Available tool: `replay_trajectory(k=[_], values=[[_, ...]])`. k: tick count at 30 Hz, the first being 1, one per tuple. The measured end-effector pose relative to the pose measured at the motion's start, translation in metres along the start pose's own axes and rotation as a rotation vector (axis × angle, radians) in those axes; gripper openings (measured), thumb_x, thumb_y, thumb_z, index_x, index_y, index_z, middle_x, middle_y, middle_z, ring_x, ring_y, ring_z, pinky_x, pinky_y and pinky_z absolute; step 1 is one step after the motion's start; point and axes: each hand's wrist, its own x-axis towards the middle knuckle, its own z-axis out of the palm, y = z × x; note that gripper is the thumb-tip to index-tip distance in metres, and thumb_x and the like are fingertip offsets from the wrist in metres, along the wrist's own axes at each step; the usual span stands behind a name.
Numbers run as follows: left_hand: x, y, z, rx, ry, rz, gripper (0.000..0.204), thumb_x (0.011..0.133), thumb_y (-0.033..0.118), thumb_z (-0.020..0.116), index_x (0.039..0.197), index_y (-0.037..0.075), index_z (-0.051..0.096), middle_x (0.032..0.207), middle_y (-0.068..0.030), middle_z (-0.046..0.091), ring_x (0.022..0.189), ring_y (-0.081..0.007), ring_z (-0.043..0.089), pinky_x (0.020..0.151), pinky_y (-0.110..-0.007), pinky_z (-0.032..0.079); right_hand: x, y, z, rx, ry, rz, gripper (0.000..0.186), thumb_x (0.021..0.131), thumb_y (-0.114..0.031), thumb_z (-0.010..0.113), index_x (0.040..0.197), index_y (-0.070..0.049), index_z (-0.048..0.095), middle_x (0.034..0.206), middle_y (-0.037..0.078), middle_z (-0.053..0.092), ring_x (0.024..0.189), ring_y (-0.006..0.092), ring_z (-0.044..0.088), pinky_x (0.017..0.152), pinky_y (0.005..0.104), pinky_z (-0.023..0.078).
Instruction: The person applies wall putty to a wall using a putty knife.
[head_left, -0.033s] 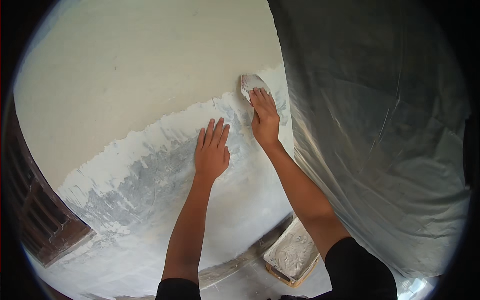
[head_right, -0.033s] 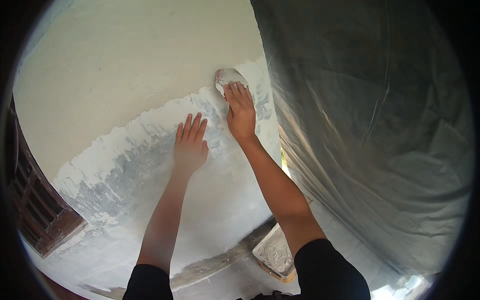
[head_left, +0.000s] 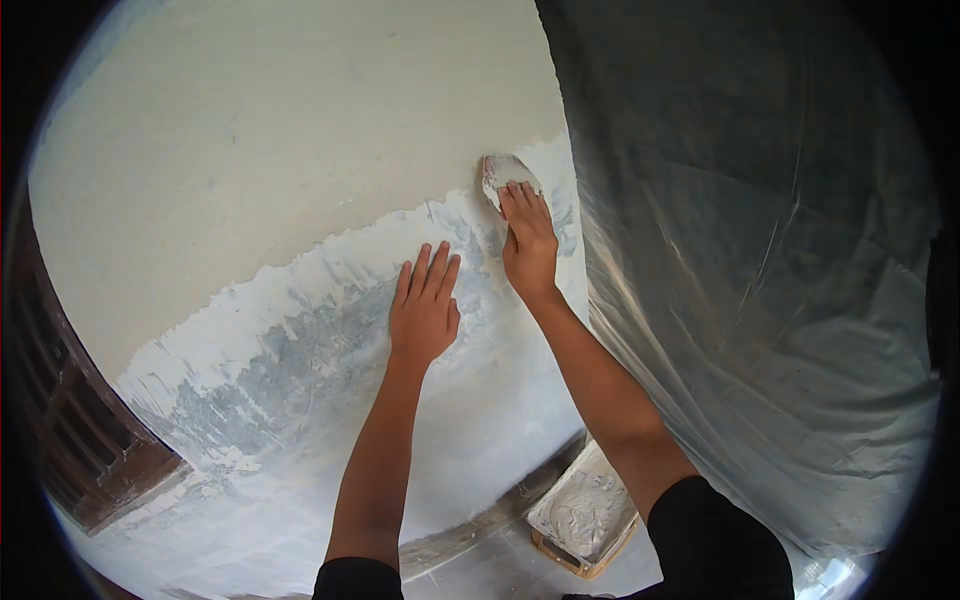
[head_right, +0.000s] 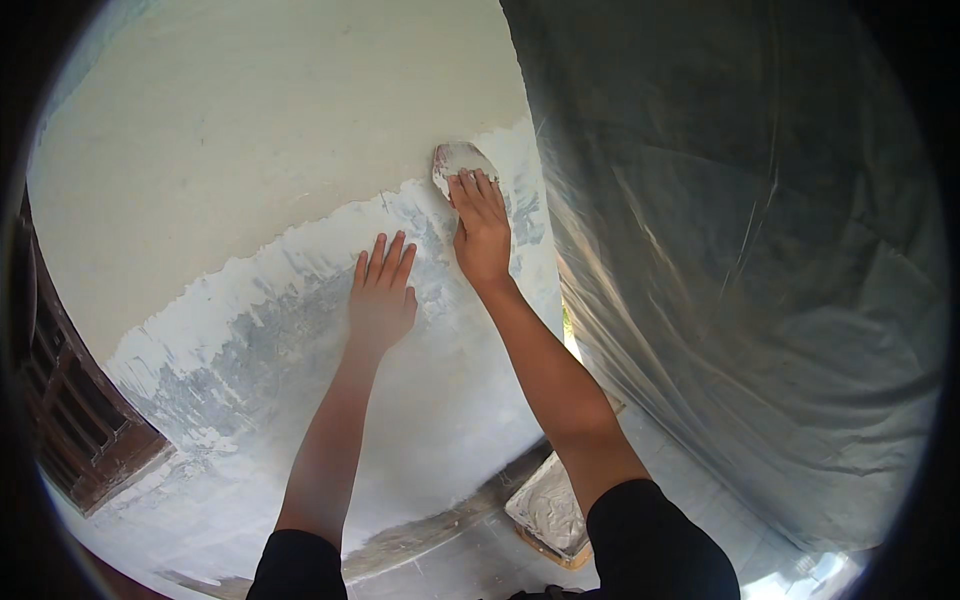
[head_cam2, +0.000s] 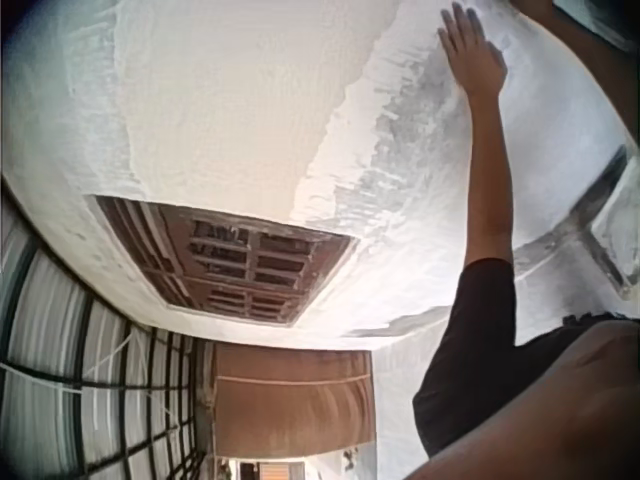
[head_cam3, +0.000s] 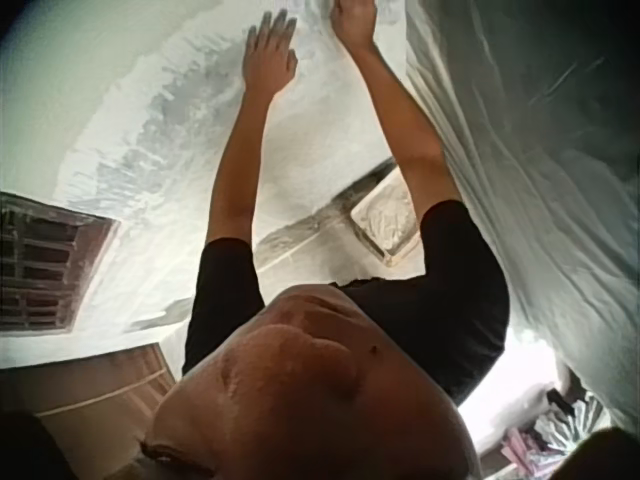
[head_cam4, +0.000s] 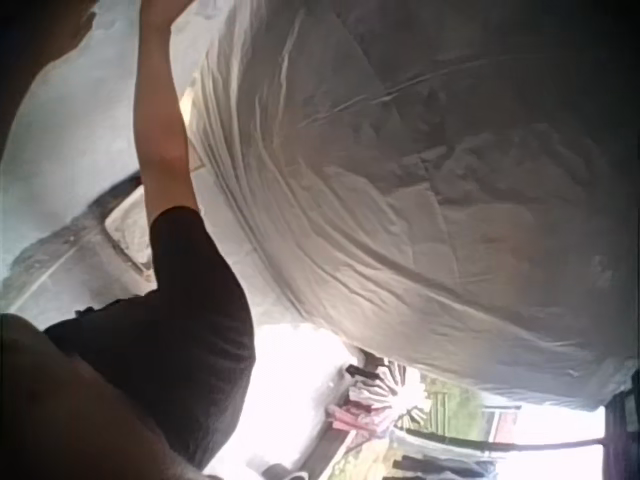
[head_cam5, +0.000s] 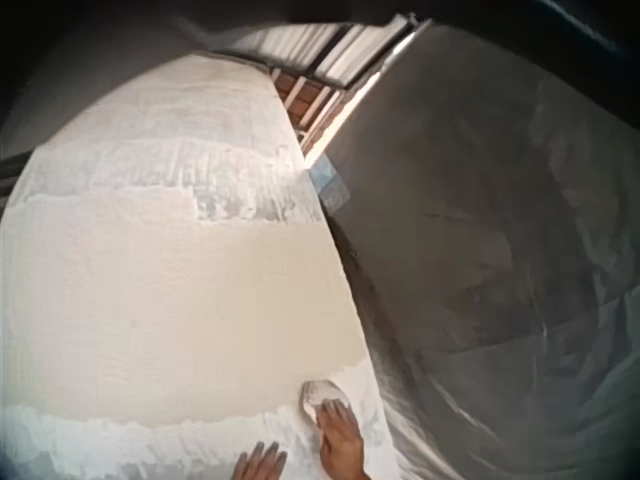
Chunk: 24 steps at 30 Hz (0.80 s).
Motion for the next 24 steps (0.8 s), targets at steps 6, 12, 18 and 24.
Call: replay_trajectory(k=[6,12,18,24], values=[[-0.004,0.002,0.007,0.065,-0.060,0.027,0.061,0.086,0.028,0.049,0.145,0.014,0.041,0.157,-0.0040,0.028,0.145,-0.0244,0.023,0.118,-0.044,0.017,-0.020,0.007,0.020,-0.132,-0.033,-0.004,0.054,0.076,0.013,0.056,0.127,-0.003,0.059,0.131,0.017,0.057,0.129,0.0378,0.047,0.111,0.0504,0.033],[-0.004,0.000,0.010,0.061,-0.019,0.042,0.067,0.079,0.026,0.063,0.142,0.014,0.044,0.156,-0.0085,0.029,0.145,-0.0297,0.024,0.114,-0.052,0.024,-0.043,0.005,0.014,-0.098,-0.074,-0.022,0.058,0.074,0.016,0.055,0.129,-0.004,0.059,0.133,0.016,0.056,0.130,0.0372,0.046,0.111,0.0512,0.034],[-0.003,0.003,0.013,0.108,-0.070,0.016,0.065,0.082,0.031,0.051,0.145,0.016,0.042,0.159,-0.0037,0.025,0.146,-0.0244,0.022,0.118,-0.046,0.016,-0.013,0.011,0.019,-0.123,-0.005,-0.018,0.060,0.074,0.019,0.052,0.130,-0.002,0.057,0.132,0.019,0.056,0.130,0.0389,0.046,0.111,0.0497,0.033],[-0.004,0.003,0.010,0.112,-0.070,0.018,0.066,0.081,0.033,0.052,0.145,0.017,0.042,0.159,-0.0033,0.023,0.146,-0.0243,0.021,0.118,-0.046,0.016,-0.039,0.006,0.019,-0.143,-0.086,-0.027,0.060,0.072,0.018,0.054,0.128,-0.002,0.058,0.131,0.019,0.057,0.129,0.0372,0.047,0.111,0.0504,0.034]])
